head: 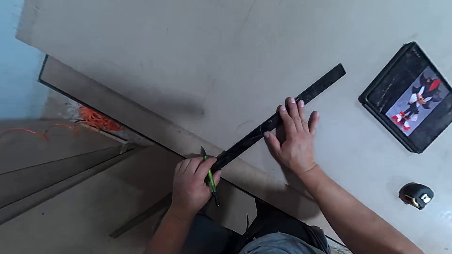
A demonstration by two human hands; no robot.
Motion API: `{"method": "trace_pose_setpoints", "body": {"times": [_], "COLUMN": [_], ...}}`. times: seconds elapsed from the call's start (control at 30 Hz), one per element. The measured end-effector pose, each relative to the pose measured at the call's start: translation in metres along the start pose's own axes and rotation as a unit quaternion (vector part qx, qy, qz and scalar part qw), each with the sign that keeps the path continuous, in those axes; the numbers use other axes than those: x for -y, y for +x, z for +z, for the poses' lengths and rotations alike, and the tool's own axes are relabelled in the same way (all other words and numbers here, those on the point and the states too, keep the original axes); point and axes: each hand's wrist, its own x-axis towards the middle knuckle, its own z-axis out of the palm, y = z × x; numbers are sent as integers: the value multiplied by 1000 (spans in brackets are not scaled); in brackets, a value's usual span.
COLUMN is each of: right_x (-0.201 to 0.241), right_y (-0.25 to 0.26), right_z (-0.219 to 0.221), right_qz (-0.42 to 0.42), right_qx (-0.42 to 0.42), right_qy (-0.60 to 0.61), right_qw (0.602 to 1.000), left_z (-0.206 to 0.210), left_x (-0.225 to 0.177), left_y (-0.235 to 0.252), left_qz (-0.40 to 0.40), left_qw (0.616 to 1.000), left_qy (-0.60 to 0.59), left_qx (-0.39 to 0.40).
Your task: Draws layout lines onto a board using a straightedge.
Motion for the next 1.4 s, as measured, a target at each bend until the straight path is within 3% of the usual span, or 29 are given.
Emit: {"method": "trace_pose_setpoints", "body": {"times": [0.13, 0.27, 0.43, 0.77, 1.1, 1.4], "right_x": [0, -1, 0, 0, 1, 1], "right_y": [2, 2, 2, 2, 3, 2], "right_z": [-1, 0, 0, 0, 0, -1], "right_qz": [-4, -6, -3, -1, 1, 3], "right_qx": [3, -1, 2, 2, 2, 8], "right_qy": [-4, -3, -8, -4, -6, -5], "right_qw": [1000, 1000, 1000, 1000, 1000, 1000], "left_z": [-12, -12, -3, 7, 15, 16], "left_x": [-13, -34, -52, -48, -52, -56], "left_y": [7, 35, 72, 78, 75, 78], "left_qz": [-63, -128, -165, -164, -106, -88], "left_qw": [990, 939, 895, 905, 939, 943], "left_qy": [-120, -312, -409, -389, -317, -306], "left_qx": [-26, -73, -62, -51, -78, -92]}}
